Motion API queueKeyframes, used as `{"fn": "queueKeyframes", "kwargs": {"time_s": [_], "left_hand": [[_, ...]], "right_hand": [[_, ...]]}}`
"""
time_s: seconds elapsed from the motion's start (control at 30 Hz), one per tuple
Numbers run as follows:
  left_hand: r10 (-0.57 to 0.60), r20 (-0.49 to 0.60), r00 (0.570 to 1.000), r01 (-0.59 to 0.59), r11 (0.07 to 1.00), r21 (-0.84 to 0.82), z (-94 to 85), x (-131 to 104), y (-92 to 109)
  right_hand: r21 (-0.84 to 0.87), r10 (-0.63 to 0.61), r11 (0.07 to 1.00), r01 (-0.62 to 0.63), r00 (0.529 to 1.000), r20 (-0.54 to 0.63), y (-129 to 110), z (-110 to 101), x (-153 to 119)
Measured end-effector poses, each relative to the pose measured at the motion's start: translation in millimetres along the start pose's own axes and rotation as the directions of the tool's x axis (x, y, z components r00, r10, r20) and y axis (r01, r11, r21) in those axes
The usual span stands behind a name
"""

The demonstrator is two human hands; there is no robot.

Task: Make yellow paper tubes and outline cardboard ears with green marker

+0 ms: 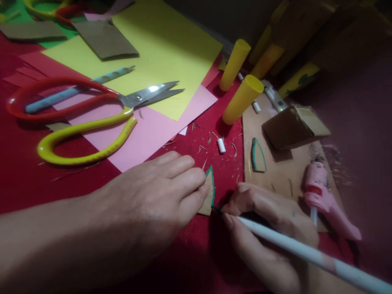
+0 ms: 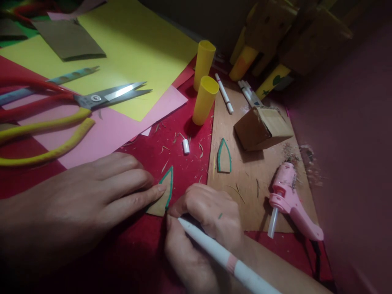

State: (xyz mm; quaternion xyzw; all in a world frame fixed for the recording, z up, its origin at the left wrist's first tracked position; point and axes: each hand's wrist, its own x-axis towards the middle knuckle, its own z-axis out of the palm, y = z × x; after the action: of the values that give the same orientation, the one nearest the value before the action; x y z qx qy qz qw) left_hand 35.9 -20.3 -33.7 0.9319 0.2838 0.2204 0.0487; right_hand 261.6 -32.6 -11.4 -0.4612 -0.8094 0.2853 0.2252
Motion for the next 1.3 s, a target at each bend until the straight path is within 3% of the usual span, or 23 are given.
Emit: {"fn": "queueKeyframes", "kwargs": {"time_s": [0.47, 0.77, 1.3], "left_hand": [[0.004, 0.004, 1.0, -0.004, 1.0, 0.009, -0.3, 0.4, 0.3], [0.01, 0.003, 1.0, -0.01, 1.0, 0.001, 0.8, 0.3, -2.6], [0.023, -0.011, 1.0, -0.023, 1.0, 0.001, -1.1, -0.1, -2.4]], "right_hand": [[0.031, 0.02, 0.999, -0.02, 1.0, 0.0, -5.9, 0.8, 1.4], [-0.029, 0.012, 1.0, -0.011, 0.999, 0.034, 11.5, 1.6, -9.0], [-0.015, 0.021, 1.0, -0.02, 0.998, 0.065, 11.2, 0.7, -11.5]]}}
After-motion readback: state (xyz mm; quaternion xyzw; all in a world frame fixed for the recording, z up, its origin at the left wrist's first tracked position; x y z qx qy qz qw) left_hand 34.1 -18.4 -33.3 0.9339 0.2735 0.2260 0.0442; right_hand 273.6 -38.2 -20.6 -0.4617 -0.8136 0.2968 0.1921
